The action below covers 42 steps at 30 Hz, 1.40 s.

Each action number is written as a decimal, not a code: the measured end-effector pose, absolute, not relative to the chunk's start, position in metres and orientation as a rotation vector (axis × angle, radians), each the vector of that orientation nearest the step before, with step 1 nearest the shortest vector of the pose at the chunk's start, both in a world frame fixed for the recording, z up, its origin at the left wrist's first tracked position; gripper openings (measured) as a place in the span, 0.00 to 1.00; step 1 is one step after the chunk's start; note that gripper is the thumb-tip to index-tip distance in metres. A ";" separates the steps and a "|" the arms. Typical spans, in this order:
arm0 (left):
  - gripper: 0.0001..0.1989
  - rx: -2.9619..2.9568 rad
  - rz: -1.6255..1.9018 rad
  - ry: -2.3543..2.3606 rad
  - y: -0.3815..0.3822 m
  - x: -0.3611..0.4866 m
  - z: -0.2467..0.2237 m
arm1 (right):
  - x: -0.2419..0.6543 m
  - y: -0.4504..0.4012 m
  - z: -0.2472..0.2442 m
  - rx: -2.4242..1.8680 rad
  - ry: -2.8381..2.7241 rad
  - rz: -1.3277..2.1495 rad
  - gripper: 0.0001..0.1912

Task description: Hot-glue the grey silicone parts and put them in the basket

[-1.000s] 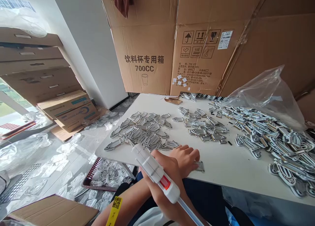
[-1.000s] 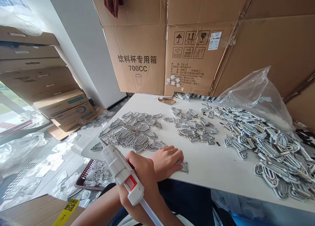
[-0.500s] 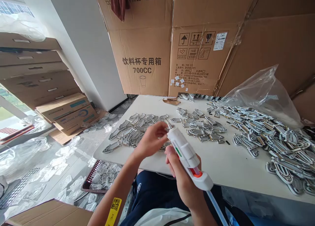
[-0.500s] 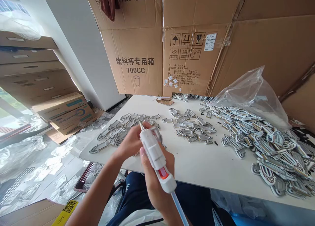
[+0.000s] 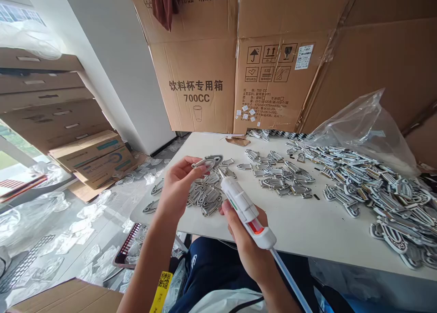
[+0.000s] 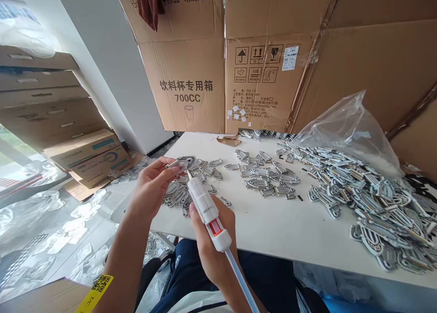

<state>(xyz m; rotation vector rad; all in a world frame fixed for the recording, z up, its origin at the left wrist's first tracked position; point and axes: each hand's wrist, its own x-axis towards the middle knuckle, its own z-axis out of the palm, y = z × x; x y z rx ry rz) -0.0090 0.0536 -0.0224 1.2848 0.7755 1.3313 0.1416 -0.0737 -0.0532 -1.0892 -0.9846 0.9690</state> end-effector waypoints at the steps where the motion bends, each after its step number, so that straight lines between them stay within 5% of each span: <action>1: 0.10 1.271 1.326 0.768 0.051 -0.005 -0.023 | 0.142 -0.074 -0.054 -1.088 -0.993 0.980 0.25; 27: 0.12 1.340 1.439 0.751 0.010 0.009 -0.011 | 0.142 -0.065 -0.067 -1.197 -0.871 0.766 0.31; 42: 0.08 1.464 1.552 0.825 0.001 0.016 -0.011 | 0.142 -0.065 -0.081 -1.224 -0.858 0.669 0.18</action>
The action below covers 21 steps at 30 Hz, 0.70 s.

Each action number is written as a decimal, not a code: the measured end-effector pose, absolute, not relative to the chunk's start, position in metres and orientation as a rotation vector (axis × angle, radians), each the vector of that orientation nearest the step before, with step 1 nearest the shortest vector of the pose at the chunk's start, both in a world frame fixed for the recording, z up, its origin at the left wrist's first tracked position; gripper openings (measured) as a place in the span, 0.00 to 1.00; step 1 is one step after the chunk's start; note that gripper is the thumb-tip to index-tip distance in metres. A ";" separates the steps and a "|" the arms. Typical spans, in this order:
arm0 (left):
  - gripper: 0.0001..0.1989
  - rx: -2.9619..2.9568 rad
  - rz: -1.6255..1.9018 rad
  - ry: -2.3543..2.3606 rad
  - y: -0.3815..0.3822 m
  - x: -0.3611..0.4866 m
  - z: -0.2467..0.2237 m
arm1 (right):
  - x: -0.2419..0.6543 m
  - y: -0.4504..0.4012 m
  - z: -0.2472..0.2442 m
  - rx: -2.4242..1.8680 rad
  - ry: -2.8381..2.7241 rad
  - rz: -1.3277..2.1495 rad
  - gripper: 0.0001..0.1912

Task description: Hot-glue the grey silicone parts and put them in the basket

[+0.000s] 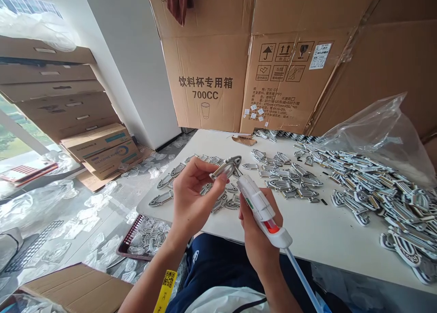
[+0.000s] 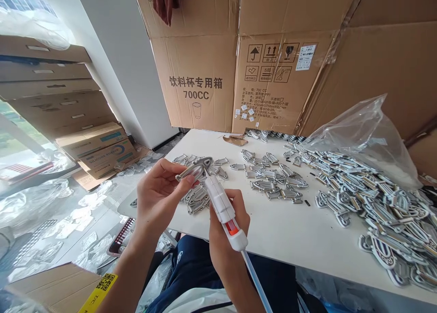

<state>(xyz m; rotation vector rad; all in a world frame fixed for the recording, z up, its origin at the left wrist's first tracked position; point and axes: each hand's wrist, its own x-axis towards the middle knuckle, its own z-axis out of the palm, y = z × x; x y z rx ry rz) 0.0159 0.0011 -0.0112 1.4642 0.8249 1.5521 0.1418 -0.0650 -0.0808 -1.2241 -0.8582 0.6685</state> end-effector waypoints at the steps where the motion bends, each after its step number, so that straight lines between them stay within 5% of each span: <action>1: 0.08 1.474 1.563 0.834 0.001 0.016 -0.011 | 0.142 -0.065 -0.081 -1.217 -0.856 0.681 0.18; 21: 0.10 2.019 1.816 0.759 0.024 0.010 -0.026 | 0.154 -0.071 -0.063 -1.091 -0.817 0.986 0.24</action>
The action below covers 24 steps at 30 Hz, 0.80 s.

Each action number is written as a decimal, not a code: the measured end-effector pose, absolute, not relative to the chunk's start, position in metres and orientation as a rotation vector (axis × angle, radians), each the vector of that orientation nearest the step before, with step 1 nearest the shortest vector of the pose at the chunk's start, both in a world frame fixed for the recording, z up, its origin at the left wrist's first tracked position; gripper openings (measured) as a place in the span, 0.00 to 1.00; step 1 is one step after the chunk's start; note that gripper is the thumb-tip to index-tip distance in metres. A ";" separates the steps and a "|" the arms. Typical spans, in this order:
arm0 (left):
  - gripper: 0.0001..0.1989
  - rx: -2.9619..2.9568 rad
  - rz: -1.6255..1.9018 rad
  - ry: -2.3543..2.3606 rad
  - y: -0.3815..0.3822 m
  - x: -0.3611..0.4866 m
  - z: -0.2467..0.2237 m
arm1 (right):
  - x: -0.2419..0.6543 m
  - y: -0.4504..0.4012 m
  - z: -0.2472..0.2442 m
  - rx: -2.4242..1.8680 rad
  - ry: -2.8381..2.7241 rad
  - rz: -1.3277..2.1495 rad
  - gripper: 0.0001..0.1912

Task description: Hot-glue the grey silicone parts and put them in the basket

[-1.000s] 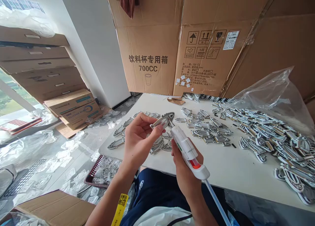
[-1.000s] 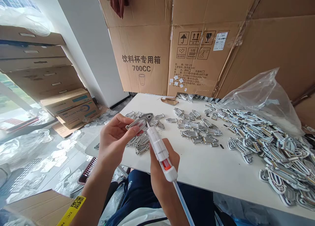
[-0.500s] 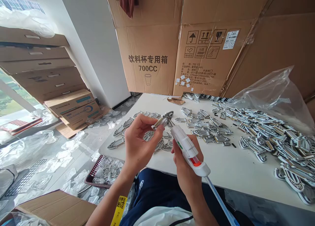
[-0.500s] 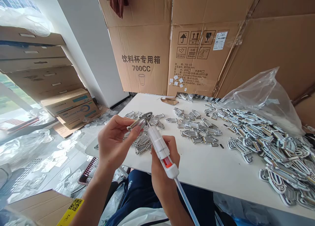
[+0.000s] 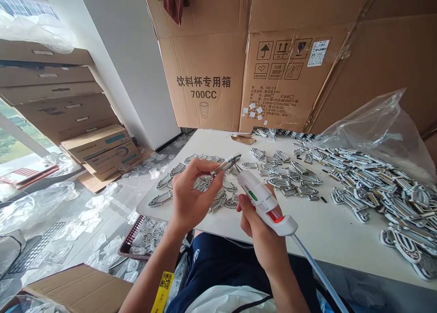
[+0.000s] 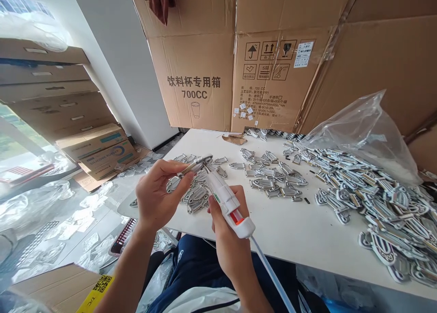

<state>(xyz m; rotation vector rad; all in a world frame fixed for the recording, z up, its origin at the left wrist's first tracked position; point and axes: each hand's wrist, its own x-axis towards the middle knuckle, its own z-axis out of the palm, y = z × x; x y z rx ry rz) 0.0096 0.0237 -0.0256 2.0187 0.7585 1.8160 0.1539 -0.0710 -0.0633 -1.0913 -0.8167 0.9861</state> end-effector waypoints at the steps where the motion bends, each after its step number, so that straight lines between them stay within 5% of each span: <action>1: 0.10 2.008 1.809 0.757 0.024 0.009 -0.026 | 0.155 -0.071 -0.063 -1.085 -0.818 1.008 0.24; 13: 0.07 1.529 1.529 0.796 0.029 0.007 -0.025 | 0.159 -0.074 -0.059 -1.092 -0.826 1.095 0.23; 24: 0.14 1.202 1.346 0.675 0.033 0.004 -0.017 | 0.161 -0.081 -0.057 -1.060 -0.923 1.077 0.20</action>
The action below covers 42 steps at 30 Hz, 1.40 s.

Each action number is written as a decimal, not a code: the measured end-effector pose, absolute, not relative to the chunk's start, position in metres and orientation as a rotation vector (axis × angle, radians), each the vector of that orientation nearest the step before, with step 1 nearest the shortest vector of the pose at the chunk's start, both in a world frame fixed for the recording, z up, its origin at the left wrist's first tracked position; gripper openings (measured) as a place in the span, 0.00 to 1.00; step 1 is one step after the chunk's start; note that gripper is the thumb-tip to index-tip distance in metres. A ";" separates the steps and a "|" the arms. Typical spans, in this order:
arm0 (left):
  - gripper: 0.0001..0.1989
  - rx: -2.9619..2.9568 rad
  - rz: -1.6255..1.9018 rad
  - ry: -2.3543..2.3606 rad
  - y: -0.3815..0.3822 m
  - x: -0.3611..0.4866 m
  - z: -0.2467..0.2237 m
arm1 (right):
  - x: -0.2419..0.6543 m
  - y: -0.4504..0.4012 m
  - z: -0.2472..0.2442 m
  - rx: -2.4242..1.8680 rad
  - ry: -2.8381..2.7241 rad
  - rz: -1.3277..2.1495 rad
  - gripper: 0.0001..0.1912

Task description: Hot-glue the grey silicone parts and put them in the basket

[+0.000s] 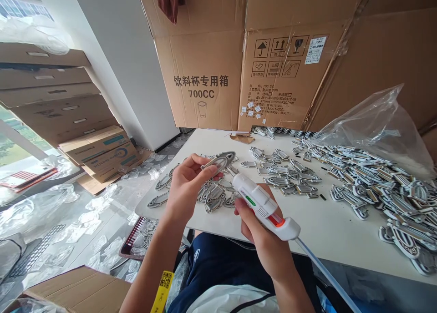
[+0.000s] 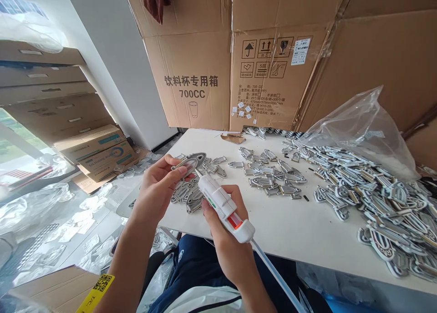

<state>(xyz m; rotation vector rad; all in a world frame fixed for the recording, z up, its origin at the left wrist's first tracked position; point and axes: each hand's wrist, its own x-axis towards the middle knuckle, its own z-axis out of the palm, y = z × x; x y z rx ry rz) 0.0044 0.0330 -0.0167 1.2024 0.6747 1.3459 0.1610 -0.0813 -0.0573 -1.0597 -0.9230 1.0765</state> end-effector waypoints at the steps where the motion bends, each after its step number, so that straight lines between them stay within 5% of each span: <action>1: 0.15 1.185 1.328 0.665 0.033 0.004 -0.016 | 0.161 -0.082 -0.057 -1.048 -0.922 1.053 0.19; 9: 0.24 1.190 1.251 0.669 0.032 0.002 -0.014 | 0.160 -0.081 -0.057 -0.993 -0.872 1.026 0.19; 21: 0.13 1.309 1.290 0.670 0.032 0.005 -0.016 | 0.157 -0.082 -0.054 -1.036 -0.825 1.029 0.25; 27: 0.23 1.182 1.420 0.740 0.032 0.005 -0.014 | 0.159 -0.079 -0.058 -1.166 -0.931 0.981 0.25; 33: 0.11 1.263 1.378 0.788 0.033 0.004 -0.016 | 0.158 -0.077 -0.062 -1.225 -0.946 0.966 0.26; 42: 0.09 1.236 1.381 0.826 0.032 0.003 -0.017 | 0.159 -0.075 -0.062 -1.225 -0.964 1.067 0.28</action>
